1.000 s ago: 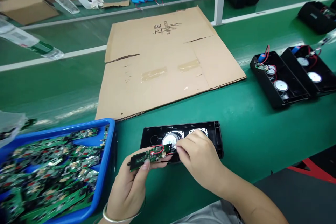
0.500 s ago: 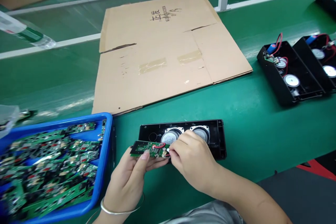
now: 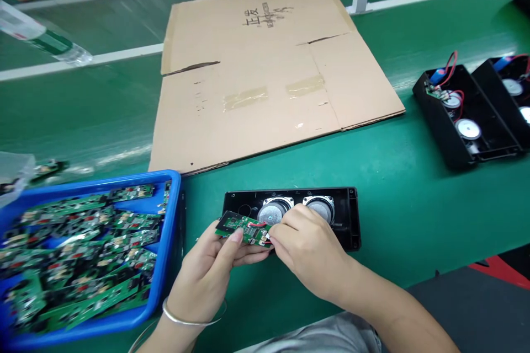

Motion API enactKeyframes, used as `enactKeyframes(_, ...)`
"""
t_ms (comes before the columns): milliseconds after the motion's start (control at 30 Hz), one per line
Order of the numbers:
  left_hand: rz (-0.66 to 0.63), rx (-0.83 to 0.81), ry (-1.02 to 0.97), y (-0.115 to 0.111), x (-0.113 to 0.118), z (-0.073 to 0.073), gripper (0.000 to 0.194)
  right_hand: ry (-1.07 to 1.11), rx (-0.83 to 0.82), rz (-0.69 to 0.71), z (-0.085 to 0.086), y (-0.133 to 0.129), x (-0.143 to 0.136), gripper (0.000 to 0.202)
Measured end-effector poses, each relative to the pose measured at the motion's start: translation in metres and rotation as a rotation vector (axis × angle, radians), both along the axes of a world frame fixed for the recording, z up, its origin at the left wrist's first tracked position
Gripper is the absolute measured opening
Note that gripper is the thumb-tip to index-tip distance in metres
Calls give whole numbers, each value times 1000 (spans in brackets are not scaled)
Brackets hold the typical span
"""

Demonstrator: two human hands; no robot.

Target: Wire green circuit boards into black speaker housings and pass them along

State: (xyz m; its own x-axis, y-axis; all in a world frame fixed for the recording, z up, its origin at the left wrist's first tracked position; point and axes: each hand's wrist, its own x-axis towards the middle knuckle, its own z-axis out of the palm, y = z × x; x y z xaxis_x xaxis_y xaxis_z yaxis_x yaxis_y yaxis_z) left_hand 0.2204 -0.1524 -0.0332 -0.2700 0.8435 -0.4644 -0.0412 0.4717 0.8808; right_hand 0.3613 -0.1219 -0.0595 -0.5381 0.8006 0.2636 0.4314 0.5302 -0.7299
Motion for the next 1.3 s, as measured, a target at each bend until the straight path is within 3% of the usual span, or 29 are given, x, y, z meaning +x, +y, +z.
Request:
enactKeyframes(200,-31,85,130,-8,-2,-5,20,-32,-13,14,5,1,1,26)
enactKeyframes(367,-108,382,545,-22,-7,-19,16,-18,39,-26,8,2,2,21)
enactKeyframes(467,-114,531,621,-27,-10,-28,13,-86,166,-146,6,4,9,18)
enactKeyframes(567,-20,367,471,-28,-10,-25,12,-237,284,-221,5,6,21,17)
enactKeyframes(700,112,115,55,-19,-8,-11,25,-477,253,-39,7,6,33,97)
enactKeyframes(733,128,82,-16,-17,-9,-7,28,-523,236,-13,9,7,34,107)
enactKeyframes(833,136,19,-161,-10,-12,-1,33,-591,210,-13,12,6,34,99)
enactKeyframes(1033,107,-17,-277,-8,-22,-1,35,-491,243,-103,8,-8,30,78)
enactKeyframes(1300,138,86,-134,-19,-29,-1,34,-410,255,-210,4,-24,10,64)
